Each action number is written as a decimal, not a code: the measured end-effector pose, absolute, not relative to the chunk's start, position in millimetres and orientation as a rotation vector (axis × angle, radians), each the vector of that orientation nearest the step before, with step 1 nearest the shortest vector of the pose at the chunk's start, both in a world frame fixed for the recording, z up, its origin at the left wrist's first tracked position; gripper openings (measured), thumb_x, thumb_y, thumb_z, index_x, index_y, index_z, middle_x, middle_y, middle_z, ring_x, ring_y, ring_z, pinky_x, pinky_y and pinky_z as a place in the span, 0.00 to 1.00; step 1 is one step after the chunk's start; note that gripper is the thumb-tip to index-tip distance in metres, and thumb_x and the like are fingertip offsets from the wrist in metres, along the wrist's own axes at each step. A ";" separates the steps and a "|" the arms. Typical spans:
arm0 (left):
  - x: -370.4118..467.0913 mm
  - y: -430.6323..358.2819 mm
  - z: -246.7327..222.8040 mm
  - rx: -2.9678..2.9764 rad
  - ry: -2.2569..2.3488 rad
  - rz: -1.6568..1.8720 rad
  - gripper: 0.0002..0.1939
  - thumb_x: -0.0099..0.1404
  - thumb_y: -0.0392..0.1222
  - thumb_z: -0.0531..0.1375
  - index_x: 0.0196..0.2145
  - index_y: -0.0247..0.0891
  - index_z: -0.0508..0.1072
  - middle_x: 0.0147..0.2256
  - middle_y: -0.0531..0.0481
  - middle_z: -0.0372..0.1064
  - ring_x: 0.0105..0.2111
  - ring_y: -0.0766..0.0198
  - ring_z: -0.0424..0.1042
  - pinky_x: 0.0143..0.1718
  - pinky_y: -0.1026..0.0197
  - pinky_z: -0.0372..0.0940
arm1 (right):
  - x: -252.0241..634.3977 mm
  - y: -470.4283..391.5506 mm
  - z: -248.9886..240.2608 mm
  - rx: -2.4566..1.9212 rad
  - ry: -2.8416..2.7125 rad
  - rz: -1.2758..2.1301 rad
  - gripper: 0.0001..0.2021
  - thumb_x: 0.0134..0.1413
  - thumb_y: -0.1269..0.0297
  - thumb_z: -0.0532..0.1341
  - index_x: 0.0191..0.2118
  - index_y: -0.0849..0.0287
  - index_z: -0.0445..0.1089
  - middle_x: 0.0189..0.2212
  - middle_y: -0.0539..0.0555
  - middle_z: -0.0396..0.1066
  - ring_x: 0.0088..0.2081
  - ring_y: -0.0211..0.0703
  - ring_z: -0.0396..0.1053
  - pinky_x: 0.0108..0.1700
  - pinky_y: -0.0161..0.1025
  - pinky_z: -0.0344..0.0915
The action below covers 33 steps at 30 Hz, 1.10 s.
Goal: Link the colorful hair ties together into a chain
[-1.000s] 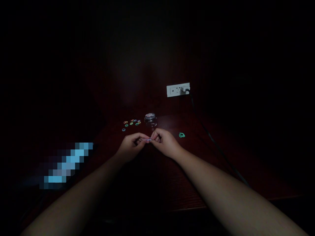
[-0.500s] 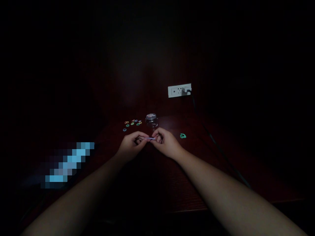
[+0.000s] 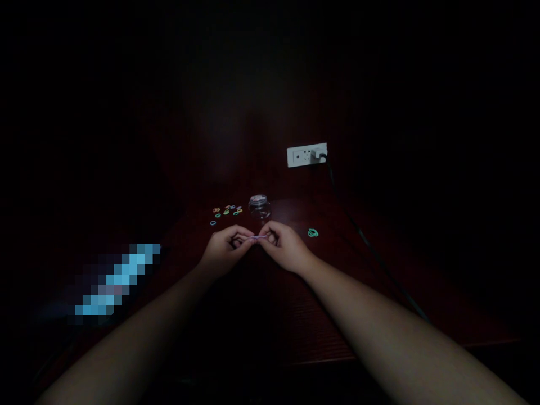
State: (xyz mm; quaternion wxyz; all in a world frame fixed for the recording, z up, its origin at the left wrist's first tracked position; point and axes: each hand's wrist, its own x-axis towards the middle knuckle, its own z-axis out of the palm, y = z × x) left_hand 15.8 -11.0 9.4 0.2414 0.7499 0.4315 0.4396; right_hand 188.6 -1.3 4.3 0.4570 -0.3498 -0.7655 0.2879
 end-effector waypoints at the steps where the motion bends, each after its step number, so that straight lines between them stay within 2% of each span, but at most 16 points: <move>1: 15.7 -10.9 9.2 2.053 1.183 1.206 0.09 0.56 0.42 0.60 0.33 0.34 0.72 0.28 0.48 0.72 0.26 0.68 0.70 0.25 0.69 0.62 | 188.8 -1.4 4.7 -0.870 -1.890 0.686 0.05 0.49 0.65 0.57 0.29 0.61 0.65 0.21 0.48 0.62 0.24 0.34 0.58 0.26 0.32 0.56; 6: 15.2 -11.1 9.2 2.073 1.185 1.211 0.09 0.57 0.42 0.59 0.33 0.34 0.72 0.27 0.50 0.71 0.26 0.70 0.68 0.24 0.69 0.61 | 190.1 0.2 4.7 -0.880 -1.907 0.645 0.07 0.53 0.65 0.54 0.29 0.61 0.66 0.24 0.50 0.66 0.26 0.36 0.62 0.29 0.33 0.58; 18: 15.5 -12.7 10.4 2.069 1.201 1.210 0.08 0.57 0.42 0.58 0.31 0.34 0.70 0.25 0.51 0.68 0.23 0.71 0.64 0.23 0.70 0.59 | 191.2 -0.1 5.3 -0.893 -1.870 0.767 0.12 0.58 0.61 0.48 0.26 0.60 0.60 0.21 0.49 0.65 0.23 0.34 0.62 0.28 0.33 0.58; 23: 15.5 -13.1 11.6 2.061 1.197 1.206 0.09 0.57 0.43 0.58 0.30 0.34 0.70 0.25 0.51 0.68 0.22 0.72 0.63 0.22 0.70 0.58 | 189.2 -2.0 4.6 -0.808 -1.843 0.773 0.05 0.51 0.65 0.56 0.31 0.60 0.60 0.22 0.47 0.60 0.24 0.33 0.58 0.27 0.32 0.57; 26: 15.5 -13.1 11.8 2.060 1.185 1.198 0.08 0.57 0.43 0.58 0.30 0.34 0.70 0.24 0.52 0.67 0.22 0.72 0.62 0.22 0.70 0.57 | 187.2 -3.9 4.4 -0.797 -1.869 0.782 0.05 0.49 0.67 0.57 0.34 0.60 0.61 0.22 0.46 0.57 0.23 0.32 0.55 0.25 0.31 0.56; 30: 15.4 -12.8 11.3 2.054 1.185 1.180 0.08 0.57 0.42 0.58 0.30 0.34 0.70 0.24 0.52 0.66 0.22 0.72 0.61 0.22 0.70 0.57 | 187.1 -3.2 3.5 -0.790 -1.879 0.738 0.08 0.50 0.68 0.56 0.38 0.60 0.63 0.25 0.48 0.60 0.25 0.33 0.57 0.28 0.32 0.58; 33: 15.5 -12.9 10.7 2.047 1.176 1.171 0.08 0.57 0.43 0.58 0.30 0.34 0.69 0.23 0.53 0.65 0.21 0.72 0.60 0.21 0.70 0.56 | 188.1 -1.7 3.3 -0.784 -1.908 0.682 0.06 0.50 0.69 0.56 0.36 0.61 0.66 0.26 0.50 0.62 0.27 0.34 0.59 0.29 0.33 0.58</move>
